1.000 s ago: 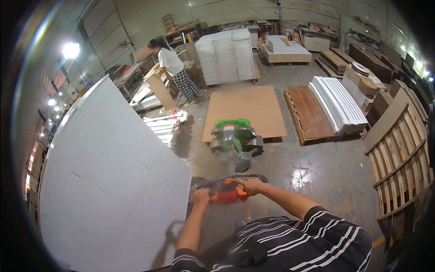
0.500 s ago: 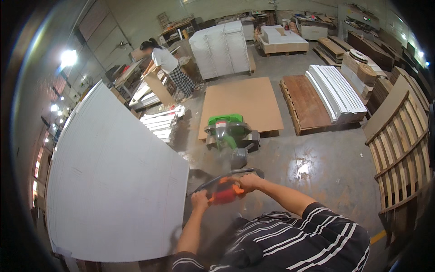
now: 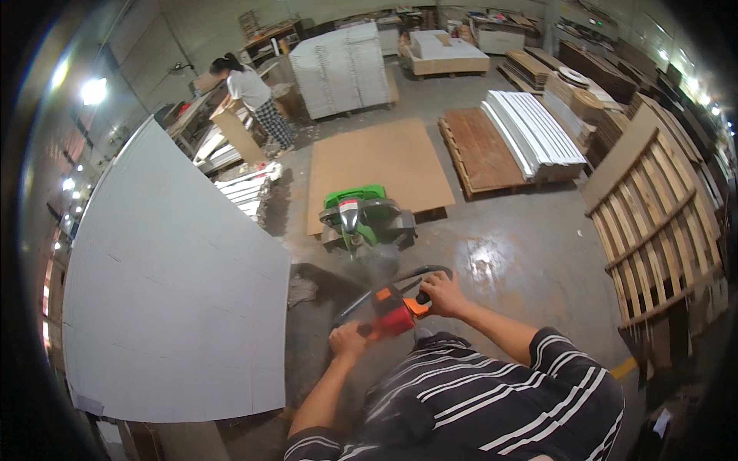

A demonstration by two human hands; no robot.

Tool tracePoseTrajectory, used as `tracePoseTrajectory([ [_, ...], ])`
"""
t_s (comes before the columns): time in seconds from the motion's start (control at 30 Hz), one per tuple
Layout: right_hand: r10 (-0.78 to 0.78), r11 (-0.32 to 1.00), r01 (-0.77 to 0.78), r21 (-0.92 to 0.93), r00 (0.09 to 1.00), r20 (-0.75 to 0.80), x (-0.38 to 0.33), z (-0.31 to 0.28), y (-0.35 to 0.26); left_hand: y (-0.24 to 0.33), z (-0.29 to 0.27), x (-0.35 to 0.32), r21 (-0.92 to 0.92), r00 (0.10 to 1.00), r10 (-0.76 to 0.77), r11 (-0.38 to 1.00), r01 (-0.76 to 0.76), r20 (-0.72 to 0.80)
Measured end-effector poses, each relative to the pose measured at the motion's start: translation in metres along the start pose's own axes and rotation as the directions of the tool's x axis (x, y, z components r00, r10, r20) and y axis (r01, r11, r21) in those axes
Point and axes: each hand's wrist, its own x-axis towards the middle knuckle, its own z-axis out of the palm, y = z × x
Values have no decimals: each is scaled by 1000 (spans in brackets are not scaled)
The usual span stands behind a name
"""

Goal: The person uses a manual pallet jack to lift and move a large stack of cardboard boxes across a warehouse floor. They navigate the pallet jack through aisles of stacked materials and wooden pallets, repositioning the load to a different area.

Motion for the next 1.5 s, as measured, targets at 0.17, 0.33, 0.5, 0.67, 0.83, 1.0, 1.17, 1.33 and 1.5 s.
tracePoseTrajectory([
  [0.17,32,999,-33,14,998,50,-56,-29,-21,29,-30,-47,-25,997,43,999,-44,-65],
  [0.33,86,996,-91,21,980,179,-117,-74,-43,68,-63,-98,-61,986,118,990,-126,-118],
  [0.5,107,989,-129,67,957,270,-196,-105,-63,119,-107,-162,-21,980,50,999,-47,194],
  [0.67,90,994,-101,30,961,261,-303,-121,-64,181,-135,-236,0,862,59,998,-69,504],
  [0.83,129,991,-130,-17,939,318,-411,-134,-65,242,-142,-332,-134,860,178,983,-130,478],
  [1.0,87,992,-108,66,959,269,-545,-142,-67,303,-147,-450,-125,855,171,984,-125,490],
  [1.17,183,982,-165,-89,946,269,-687,-139,-77,369,-151,-574,-276,881,259,949,-154,397],
  [1.33,189,980,-200,4,931,312,-815,-148,-106,401,-155,-679,-314,794,312,935,-162,521],
  [1.5,359,933,-304,-192,812,461,-902,-164,-180,404,-174,-772,-353,784,398,903,-244,476],
])
